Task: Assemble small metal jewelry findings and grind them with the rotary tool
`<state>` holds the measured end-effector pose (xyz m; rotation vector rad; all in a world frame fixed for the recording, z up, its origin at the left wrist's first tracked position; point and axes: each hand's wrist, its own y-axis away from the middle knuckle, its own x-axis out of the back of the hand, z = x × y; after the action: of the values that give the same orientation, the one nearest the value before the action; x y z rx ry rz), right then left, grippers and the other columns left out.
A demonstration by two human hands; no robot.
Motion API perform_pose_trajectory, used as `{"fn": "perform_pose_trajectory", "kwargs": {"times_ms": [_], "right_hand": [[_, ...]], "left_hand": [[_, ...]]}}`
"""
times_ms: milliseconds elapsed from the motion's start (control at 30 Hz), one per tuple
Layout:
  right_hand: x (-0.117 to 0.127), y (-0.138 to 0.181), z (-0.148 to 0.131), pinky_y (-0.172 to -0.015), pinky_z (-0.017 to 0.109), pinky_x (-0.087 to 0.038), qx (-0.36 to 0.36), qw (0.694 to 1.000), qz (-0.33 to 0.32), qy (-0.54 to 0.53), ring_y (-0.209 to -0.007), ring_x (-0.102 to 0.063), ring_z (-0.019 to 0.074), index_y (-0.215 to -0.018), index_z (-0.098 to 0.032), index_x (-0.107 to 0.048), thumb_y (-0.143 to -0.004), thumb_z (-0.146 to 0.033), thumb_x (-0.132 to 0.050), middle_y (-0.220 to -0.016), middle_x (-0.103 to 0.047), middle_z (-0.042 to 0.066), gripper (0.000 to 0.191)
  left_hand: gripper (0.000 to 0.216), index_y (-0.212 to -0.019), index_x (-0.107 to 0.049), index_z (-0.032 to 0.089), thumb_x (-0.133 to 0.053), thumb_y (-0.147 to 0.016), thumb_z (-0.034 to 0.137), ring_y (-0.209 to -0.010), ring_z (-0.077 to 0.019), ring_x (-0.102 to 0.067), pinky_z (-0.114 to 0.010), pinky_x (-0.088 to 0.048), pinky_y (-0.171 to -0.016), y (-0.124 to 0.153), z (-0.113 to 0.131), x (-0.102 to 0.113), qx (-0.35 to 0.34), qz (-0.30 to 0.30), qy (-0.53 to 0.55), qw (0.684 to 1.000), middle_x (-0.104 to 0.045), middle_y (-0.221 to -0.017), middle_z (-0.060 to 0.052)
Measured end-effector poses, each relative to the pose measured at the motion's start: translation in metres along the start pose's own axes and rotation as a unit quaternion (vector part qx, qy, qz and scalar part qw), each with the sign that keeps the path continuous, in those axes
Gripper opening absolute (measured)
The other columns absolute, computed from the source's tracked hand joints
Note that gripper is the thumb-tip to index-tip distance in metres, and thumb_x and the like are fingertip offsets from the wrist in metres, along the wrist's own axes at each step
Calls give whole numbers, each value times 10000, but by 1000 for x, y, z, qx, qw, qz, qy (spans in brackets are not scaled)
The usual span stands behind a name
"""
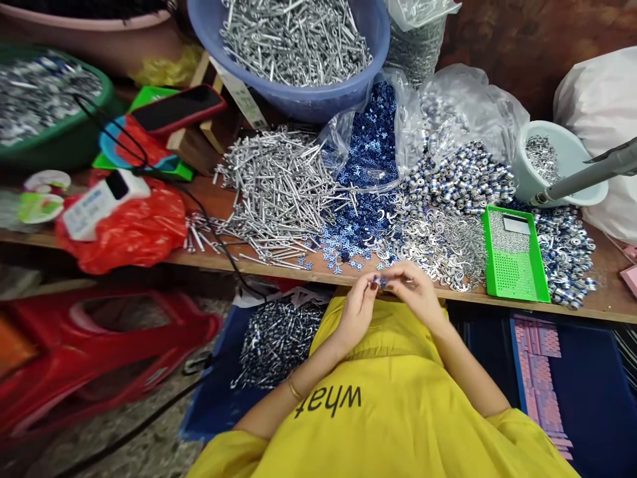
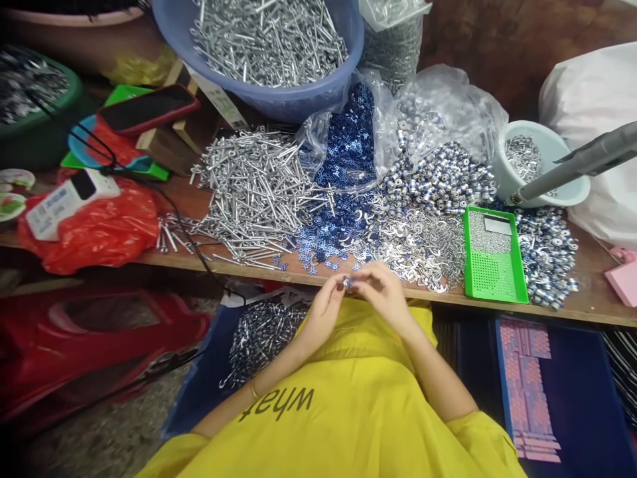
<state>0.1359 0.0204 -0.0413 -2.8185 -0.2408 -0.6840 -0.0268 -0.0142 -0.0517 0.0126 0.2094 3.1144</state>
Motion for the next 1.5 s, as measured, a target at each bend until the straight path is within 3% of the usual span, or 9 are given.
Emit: {"fn": "perform_pose_trajectory", "kwargs": {"times_ms": [133,233,400,567,700,833,933,1033,1500], "right_hand": [[17,-38,14,-808,371,-410,-40,947,5,320,-937,-579,246,-904,-183,-682,-922,-356,-618,-934,-677,94,185],[20,-51,25,-806,382,-374,-48,903,-45,425,-977,-558,279,-877,-185,-692,-898,-345,-648,-933,-681,100,167],[27,-51,38,-818,355,-395,-24,942,-33,334,-945,-567,243,-881,-206,-668,-910,-268,-595,-949,-673,69,100],[40,-53,37,-795,336,-446,4,980,80,181,-862,-583,199,-920,-200,-618,-938,-251,-507,-912,-650,59,124],[48,-52,21,-771,315,-476,6,997,71,33,-848,-593,175,-890,-216,-641,-908,-298,-596,-904,-657,36,95],[49,-40,-4,-771,320,-518,-39,991,49,-120,-826,-629,163,-934,-234,-654,-904,-295,-623,-895,-680,26,75],[45,-31,-17,-894,380,-524,1,985,36,-166,-963,-652,198,-915,-245,-694,-872,-274,-674,-983,-702,45,56],[39,-22,-21,-776,332,-542,-5,978,111,-175,-832,-647,170,-902,-257,-705,-851,-262,-704,-869,-682,23,51],[23,7,-14,-780,334,-552,-32,959,131,-247,-857,-673,177,-960,-265,-702,-866,-214,-687,-912,-704,30,109]], "left_hand": [[383,-1154,-638,206,-421,-998,481,-756,-164,-540,-297,-431,-794,-34,2,8,-42,8,3,999,-565,-754,-15],[381,-1110,-631,201,-413,-998,493,-716,-146,-509,-272,-413,-737,-53,1,11,-4,-20,78,997,-533,-716,-5],[264,-1155,-560,264,-520,-958,434,-762,-125,-534,-226,-409,-677,-60,-2,12,73,-78,188,976,-583,-906,-17],[269,-1009,-638,201,-549,-942,447,-861,-172,-550,-274,-442,-782,-64,5,9,-50,-65,-10,997,-623,-1007,-57],[285,-1065,-646,200,-472,-989,412,-941,-202,-587,-305,-448,-827,-65,16,4,-114,-103,-74,985,-650,-1037,-79],[225,-1050,-660,204,-501,-987,350,-930,-205,-596,-326,-452,-831,-59,24,-2,-176,-107,-114,972,-668,-988,-73],[161,-1070,-650,203,-547,-967,273,-919,-203,-582,-344,-441,-833,-53,27,-5,-259,-70,-161,950,-668,-958,-64],[156,-1088,-639,195,-567,-952,216,-902,-198,-576,-351,-430,-826,-49,29,-6,-307,-48,-200,929,-664,-933,-57],[149,-1088,-618,183,-554,-954,198,-887,-199,-558,-349,-437,-791,-38,28,-8,-348,-64,-222,909,-642,-926,-65]]}}
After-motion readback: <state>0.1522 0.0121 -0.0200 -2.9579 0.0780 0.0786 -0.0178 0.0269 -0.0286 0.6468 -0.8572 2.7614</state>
